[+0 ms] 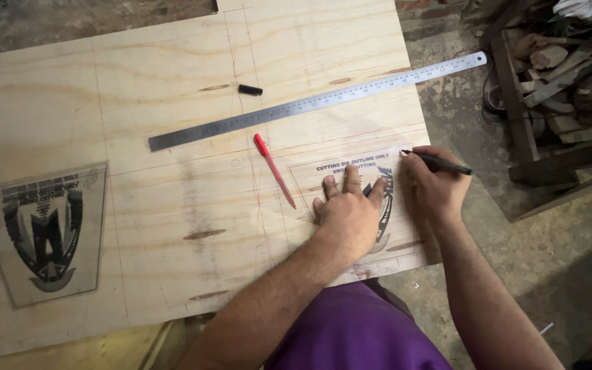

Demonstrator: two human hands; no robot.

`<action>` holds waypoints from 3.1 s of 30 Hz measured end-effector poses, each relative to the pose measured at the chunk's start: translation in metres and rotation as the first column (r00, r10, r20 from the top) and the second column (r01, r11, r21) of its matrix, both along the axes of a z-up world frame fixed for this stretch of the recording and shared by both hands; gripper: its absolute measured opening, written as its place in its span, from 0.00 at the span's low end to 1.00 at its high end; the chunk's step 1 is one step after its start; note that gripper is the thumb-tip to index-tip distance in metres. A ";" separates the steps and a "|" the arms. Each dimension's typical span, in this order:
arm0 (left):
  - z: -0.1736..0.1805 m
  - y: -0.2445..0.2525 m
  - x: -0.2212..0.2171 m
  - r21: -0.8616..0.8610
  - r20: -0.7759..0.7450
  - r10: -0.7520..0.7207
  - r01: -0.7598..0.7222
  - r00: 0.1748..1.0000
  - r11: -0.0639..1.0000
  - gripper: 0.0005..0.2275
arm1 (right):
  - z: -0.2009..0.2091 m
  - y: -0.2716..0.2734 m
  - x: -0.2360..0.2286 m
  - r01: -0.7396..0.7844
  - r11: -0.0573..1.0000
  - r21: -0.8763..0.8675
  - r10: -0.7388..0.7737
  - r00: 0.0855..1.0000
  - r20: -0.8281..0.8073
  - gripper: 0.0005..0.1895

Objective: The person places a plastic template onto a sheet of plywood and traces its outline with a red pen using a metal ruler for alignment. They then measure distances across the wood with the ruler and draw straight marking lines.

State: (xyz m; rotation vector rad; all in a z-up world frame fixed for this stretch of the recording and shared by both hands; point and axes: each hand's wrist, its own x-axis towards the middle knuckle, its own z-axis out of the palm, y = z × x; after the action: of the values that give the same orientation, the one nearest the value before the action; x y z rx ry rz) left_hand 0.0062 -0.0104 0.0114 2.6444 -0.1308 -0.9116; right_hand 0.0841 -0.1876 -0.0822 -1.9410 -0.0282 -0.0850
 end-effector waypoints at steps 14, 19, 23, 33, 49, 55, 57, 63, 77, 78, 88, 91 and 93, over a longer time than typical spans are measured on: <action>0.001 0.001 -0.001 -0.011 0.017 0.009 -0.009 1.000 1.000 0.31 | 0.004 0.003 0.002 -0.020 1.000 -0.023 0.021 0.999 0.029 0.08; 0.001 0.001 -0.002 -0.014 0.008 0.007 -0.006 1.000 1.000 0.31 | 0.002 0.001 -0.002 0.013 0.998 -0.055 -0.010 0.999 0.045 0.07; 0.002 0.003 0.000 -0.011 0.008 0.001 -0.001 1.000 1.000 0.32 | 0.005 0.006 -0.001 -0.040 0.997 -0.063 0.046 0.994 0.095 0.07; 0.001 0.002 -0.003 0.008 0.027 -0.004 0.003 1.000 1.000 0.32 | 0.009 -0.003 -0.008 0.126 0.960 0.248 -0.110 0.991 -0.079 0.08; -0.033 0.144 -0.007 -0.340 0.413 0.579 -0.470 0.704 0.814 0.12 | 0.015 0.030 -0.044 -0.171 0.781 0.601 0.335 0.926 -0.172 0.11; -0.069 0.190 0.024 -0.442 0.686 0.629 -0.476 0.366 0.760 0.08 | 0.016 0.080 -0.038 -0.132 0.793 0.595 0.347 0.900 -0.262 0.05; -0.079 0.201 0.053 -0.400 0.730 0.576 -0.452 0.369 0.797 0.10 | 0.019 0.095 -0.032 -0.106 0.800 0.591 0.336 0.895 -0.294 0.05; -0.080 0.226 0.097 -0.248 0.799 0.423 -0.407 0.427 0.879 0.08 | 0.031 0.132 -0.016 -0.129 0.807 0.577 0.326 0.911 -0.252 0.12; -0.063 0.176 -0.018 -0.752 0.551 0.694 -0.086 0.464 0.654 0.09 | 0.060 0.141 -0.050 -0.397 0.832 0.388 0.424 0.906 0.017 0.14; -0.061 0.175 -0.023 -0.756 0.549 0.696 -0.080 0.463 0.650 0.09 | 0.060 0.144 -0.052 -0.416 0.828 0.376 0.438 0.898 0.030 0.14; -0.064 0.171 -0.054 -0.845 0.327 0.790 -0.214 0.519 0.490 0.09 | 0.057 0.148 -0.064 -0.422 0.848 0.321 0.462 0.885 -0.057 0.13; -0.065 0.168 -0.059 -0.862 0.303 0.796 -0.206 0.524 0.464 0.09 | 0.056 0.150 -0.068 -0.420 0.841 0.341 0.467 0.882 -0.066 0.12; -0.065 0.167 -0.061 -0.844 0.293 0.793 -0.246 0.535 0.477 0.08 | 0.055 0.150 -0.068 -0.434 0.842 0.320 0.477 0.877 -0.065 0.12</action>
State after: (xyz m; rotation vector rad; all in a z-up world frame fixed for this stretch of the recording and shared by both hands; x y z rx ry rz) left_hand -0.0544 0.1565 -0.0535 1.8464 0.2033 0.3474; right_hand 0.0159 -0.0372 -0.0275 -1.5865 -0.3655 0.3524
